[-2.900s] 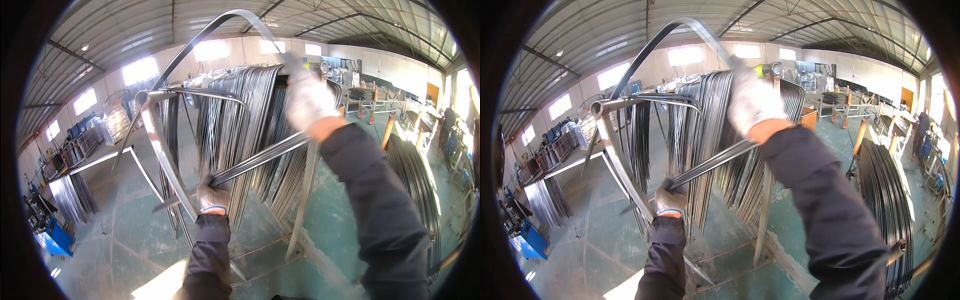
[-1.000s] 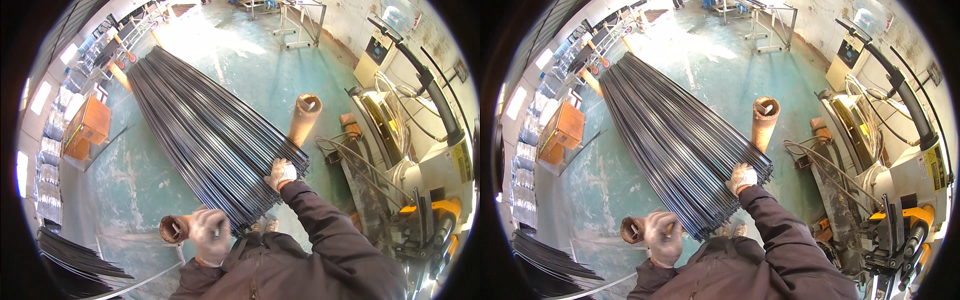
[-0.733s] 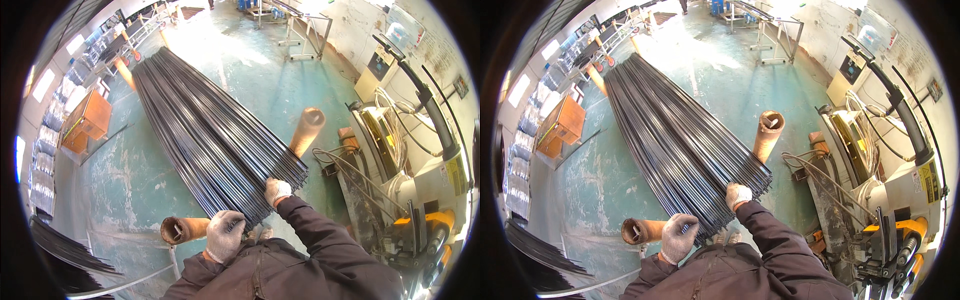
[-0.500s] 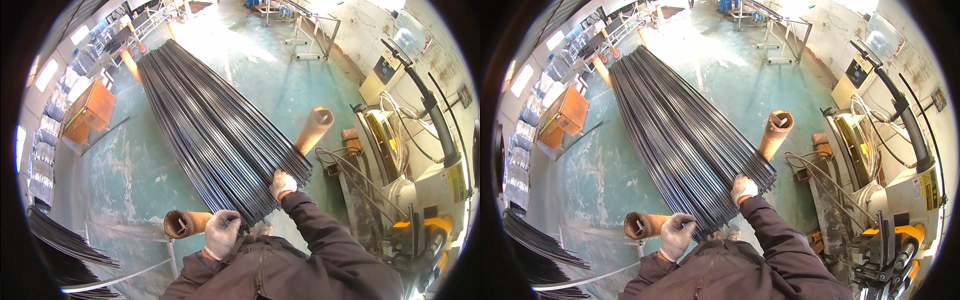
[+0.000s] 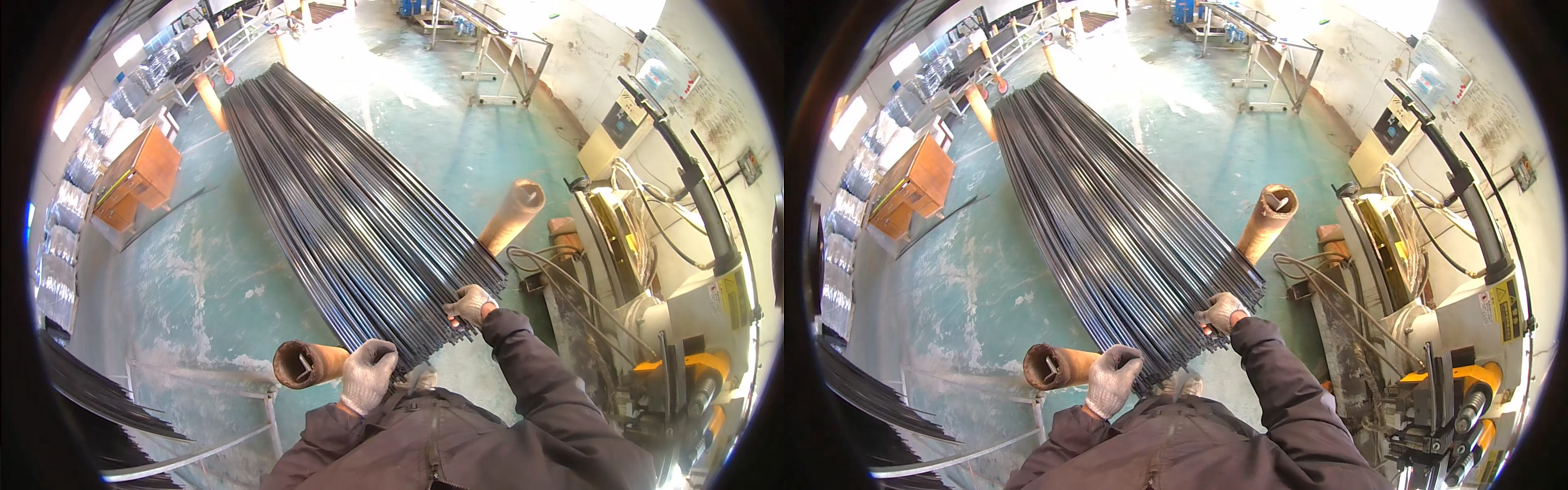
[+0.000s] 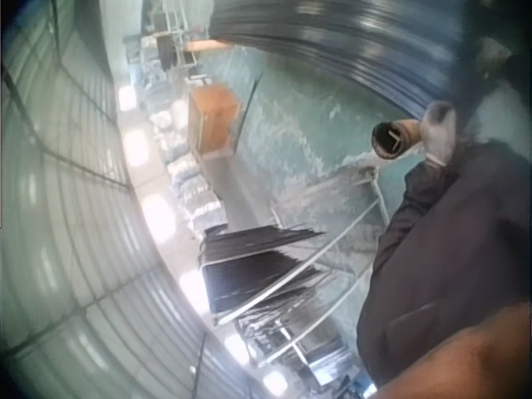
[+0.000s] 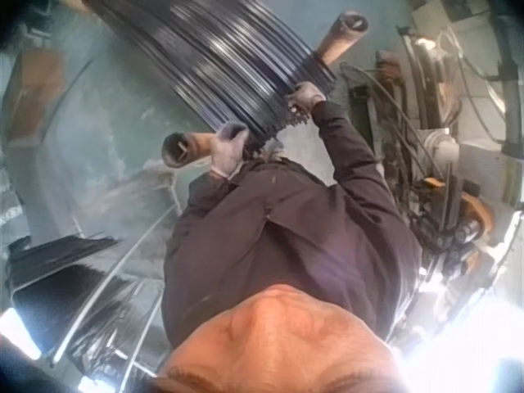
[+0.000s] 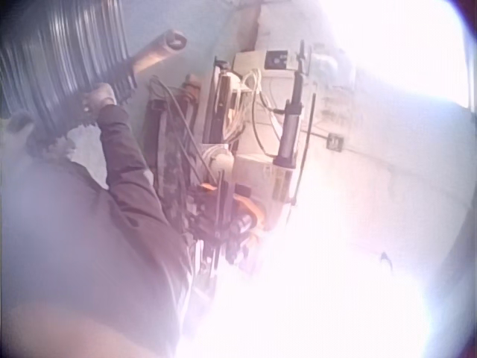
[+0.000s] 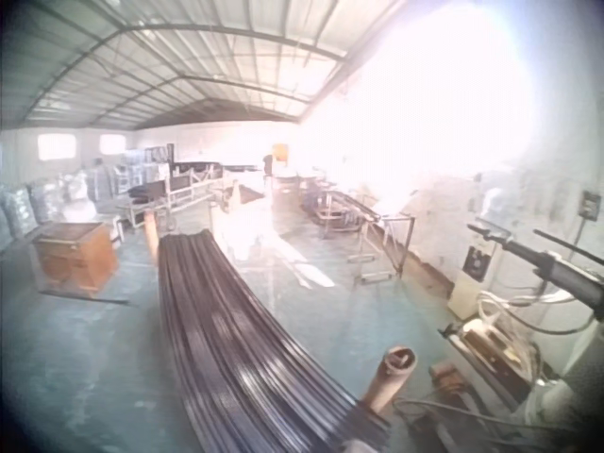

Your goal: The person repeatedly picks up bundles of long metal rods from a rack, feeds them into a bending machine, and removes the bent rods to place them back on the rack. The cycle of loading, bending, and stacking continues throughout the clip.

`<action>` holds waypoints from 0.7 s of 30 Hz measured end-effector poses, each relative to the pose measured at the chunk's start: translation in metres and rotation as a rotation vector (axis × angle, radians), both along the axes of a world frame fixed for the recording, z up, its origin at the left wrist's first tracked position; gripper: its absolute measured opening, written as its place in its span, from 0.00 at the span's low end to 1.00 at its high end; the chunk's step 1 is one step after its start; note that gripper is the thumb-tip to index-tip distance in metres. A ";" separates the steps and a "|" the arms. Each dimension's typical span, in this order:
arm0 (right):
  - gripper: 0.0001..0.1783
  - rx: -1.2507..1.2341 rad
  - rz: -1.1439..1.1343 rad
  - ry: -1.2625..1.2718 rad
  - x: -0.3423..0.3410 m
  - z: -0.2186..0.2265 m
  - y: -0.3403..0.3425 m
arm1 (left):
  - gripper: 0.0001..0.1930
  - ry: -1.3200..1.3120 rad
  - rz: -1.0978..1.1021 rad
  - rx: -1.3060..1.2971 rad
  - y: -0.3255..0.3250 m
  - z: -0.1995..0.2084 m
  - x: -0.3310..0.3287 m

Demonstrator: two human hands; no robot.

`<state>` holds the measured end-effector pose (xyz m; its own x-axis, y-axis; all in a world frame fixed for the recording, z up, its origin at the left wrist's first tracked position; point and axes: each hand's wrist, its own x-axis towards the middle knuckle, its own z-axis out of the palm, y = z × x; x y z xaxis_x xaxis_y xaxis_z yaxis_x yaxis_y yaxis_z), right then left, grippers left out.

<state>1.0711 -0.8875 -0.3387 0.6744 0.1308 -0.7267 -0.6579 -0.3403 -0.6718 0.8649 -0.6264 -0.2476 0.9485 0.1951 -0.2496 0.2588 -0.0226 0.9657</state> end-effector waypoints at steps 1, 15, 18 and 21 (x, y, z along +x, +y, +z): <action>0.34 -0.116 0.102 -0.055 -0.004 0.003 -0.003 | 0.06 -0.011 -0.008 -0.016 -0.001 -0.005 0.004; 0.34 -0.717 0.362 -0.190 -0.253 0.090 -0.114 | 0.18 0.240 -0.005 -0.745 -0.032 -0.094 0.103; 0.31 -0.855 0.365 -0.038 -0.382 0.137 -0.163 | 0.14 0.309 0.131 -1.036 -0.028 -0.110 0.141; 0.26 -1.020 0.346 0.228 -0.468 0.169 -0.183 | 0.14 0.329 0.137 -1.161 -0.030 -0.114 0.152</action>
<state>0.6027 -1.0704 -0.1695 0.5535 -0.4456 -0.7036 -0.4925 -0.8564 0.1548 1.0167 -0.6565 -0.3619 0.7957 -0.2108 -0.5679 0.4280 0.8590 0.2809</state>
